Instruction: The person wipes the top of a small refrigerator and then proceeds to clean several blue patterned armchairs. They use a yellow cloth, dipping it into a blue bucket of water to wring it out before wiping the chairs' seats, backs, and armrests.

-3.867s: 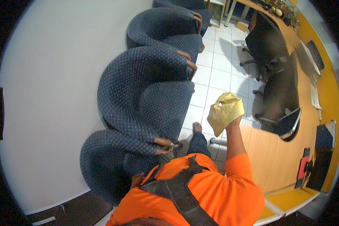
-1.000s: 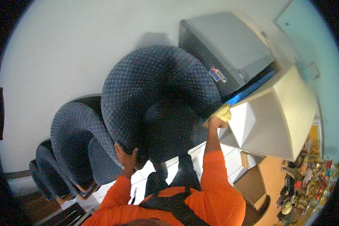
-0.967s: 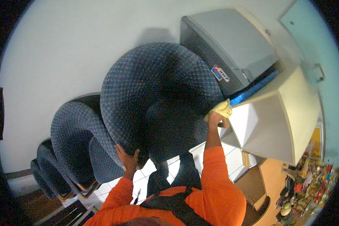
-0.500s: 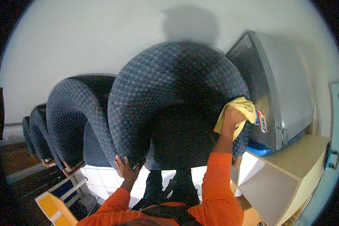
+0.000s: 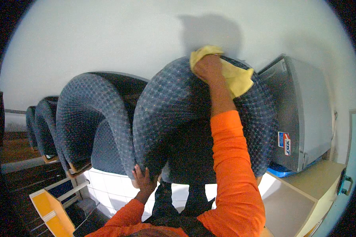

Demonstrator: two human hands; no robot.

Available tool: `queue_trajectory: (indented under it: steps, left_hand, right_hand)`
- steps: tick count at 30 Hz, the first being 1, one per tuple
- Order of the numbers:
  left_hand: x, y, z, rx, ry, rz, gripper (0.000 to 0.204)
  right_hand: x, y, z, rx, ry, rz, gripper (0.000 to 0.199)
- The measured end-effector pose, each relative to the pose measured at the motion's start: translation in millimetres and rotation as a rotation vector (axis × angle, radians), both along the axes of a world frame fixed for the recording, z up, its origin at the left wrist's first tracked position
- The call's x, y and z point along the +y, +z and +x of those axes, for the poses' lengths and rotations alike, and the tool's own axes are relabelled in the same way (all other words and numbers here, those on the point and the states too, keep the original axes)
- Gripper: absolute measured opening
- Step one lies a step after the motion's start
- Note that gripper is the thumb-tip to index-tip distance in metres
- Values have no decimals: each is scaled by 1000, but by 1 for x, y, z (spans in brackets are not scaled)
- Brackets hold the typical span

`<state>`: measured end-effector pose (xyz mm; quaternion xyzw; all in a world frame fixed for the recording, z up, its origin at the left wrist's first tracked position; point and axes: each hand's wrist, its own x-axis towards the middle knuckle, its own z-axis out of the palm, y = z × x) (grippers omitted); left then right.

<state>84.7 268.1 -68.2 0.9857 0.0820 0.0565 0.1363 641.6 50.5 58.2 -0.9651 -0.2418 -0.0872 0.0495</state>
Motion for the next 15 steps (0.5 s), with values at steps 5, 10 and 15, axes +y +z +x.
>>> queue_trajectory:
  steps: [5, 10, 15]
  left_hand:
    - [0, 4, 4, -64, -39, -20, 76]
    - [-1, 11, 4, 11, -19, -52, 80]
    - [-2, 14, 6, -64, -30, -50, 78]
  right_hand:
    - [96, 7, -22, 245, 254, 2, 37]
    - [106, 19, -35, 280, 219, -85, 33]
    - [164, 1, -110, 251, 460, -64, 30]
